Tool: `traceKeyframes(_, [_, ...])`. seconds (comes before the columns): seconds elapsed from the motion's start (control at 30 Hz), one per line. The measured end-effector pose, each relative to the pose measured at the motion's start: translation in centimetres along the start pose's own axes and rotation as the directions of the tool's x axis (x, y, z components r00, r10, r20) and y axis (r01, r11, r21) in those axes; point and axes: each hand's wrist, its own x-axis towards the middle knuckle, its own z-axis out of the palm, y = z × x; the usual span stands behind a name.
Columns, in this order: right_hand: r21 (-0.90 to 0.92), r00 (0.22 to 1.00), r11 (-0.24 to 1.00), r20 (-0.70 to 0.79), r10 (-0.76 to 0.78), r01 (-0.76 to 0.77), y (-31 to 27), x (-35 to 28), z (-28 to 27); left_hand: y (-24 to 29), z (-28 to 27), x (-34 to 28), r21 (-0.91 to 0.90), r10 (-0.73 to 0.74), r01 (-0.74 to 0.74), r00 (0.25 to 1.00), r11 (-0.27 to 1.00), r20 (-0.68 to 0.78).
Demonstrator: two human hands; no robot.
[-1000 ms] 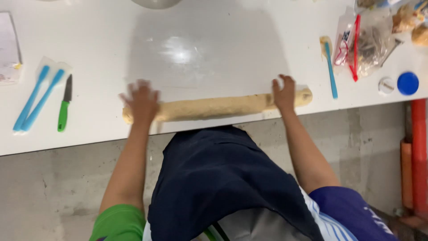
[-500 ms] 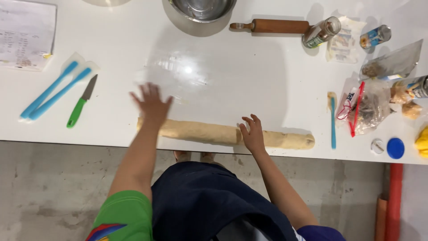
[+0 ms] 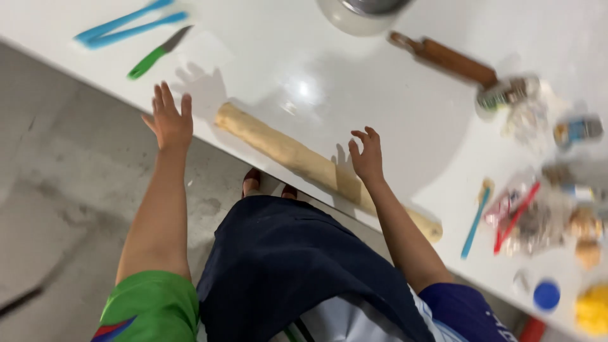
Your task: Rolling out a long roll of dough on a work table, followed by washing hands/bowls and gathering baking trays and a knife.
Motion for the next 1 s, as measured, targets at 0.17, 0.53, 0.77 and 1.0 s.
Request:
traceKeyframes(0.17, [-0.044,0.961,0.966,0.121,-0.249,0.256,-1.1,4.1,6.2,-16.1,2.1,-14.1,-0.066,-0.378,0.374,0.923,0.925,-0.076])
traceKeyframes(0.53, [0.068,0.82,0.867,0.297,-0.489,0.493,-18.2,0.4,14.9,-38.6,6.5,-34.6,-0.4,-0.97,0.899,0.228,0.178,0.082])
traceKeyframes(0.77, [0.02,0.759,0.866,0.471,-0.449,0.5,-29.5,-4.4,26.7,-51.5,3.0,-22.8,-0.359,-0.841,0.776,0.54,0.518,-0.046])
traceKeyframes(1.0, [0.003,0.775,0.891,0.493,-0.396,0.454,-37.0,-6.2,35.4,-46.9,-14.1,-10.4,-0.375,-0.511,0.469,0.86,0.8,-0.014])
